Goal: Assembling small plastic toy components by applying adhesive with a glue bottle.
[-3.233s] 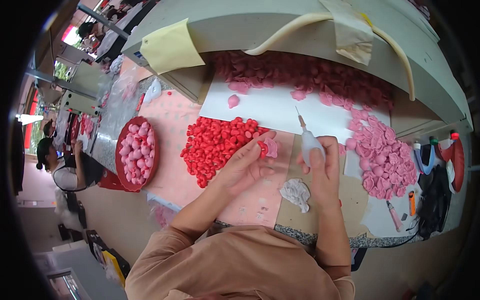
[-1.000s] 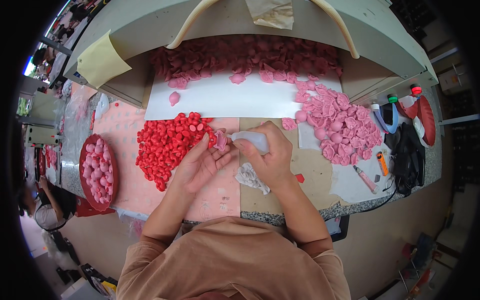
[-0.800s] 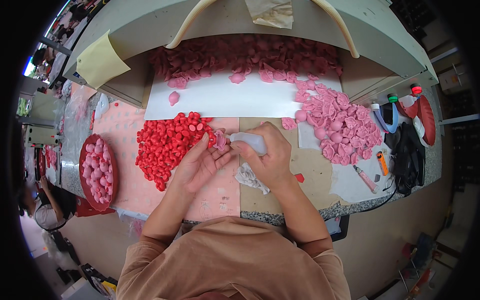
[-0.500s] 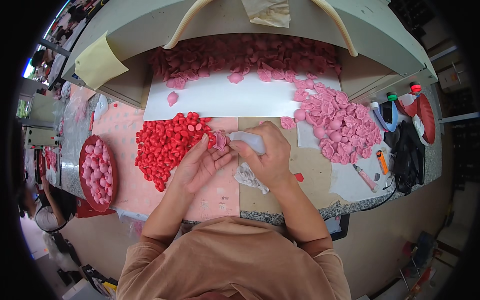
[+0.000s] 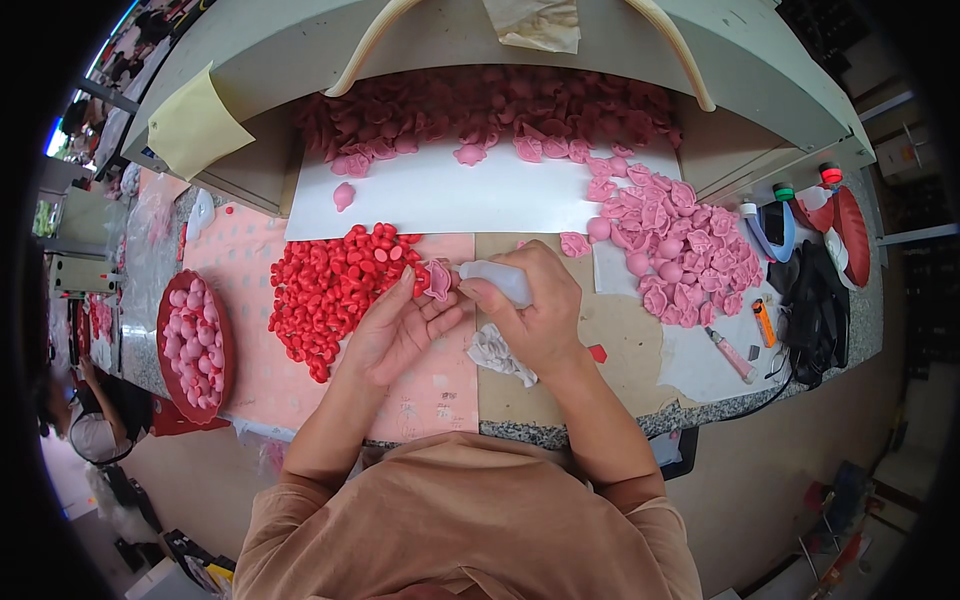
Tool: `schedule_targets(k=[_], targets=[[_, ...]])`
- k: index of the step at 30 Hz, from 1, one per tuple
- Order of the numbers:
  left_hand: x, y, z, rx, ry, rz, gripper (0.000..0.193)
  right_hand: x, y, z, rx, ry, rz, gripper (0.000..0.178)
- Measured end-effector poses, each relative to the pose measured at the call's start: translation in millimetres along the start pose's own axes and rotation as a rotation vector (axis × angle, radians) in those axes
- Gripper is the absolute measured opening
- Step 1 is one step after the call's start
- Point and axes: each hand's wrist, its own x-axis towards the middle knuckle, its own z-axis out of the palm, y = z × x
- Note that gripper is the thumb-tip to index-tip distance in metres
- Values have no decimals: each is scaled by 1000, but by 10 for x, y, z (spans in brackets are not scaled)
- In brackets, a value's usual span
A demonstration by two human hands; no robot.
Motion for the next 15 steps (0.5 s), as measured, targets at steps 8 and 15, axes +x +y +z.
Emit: schedule_targets(k=[8, 15], targets=[[-4, 1, -2, -5, -8, 4, 32, -2, 37, 1, -11, 7, -82, 23], [-3, -5, -35, -35, -2, 3, 29, -1, 15, -3, -23, 3, -64, 24]])
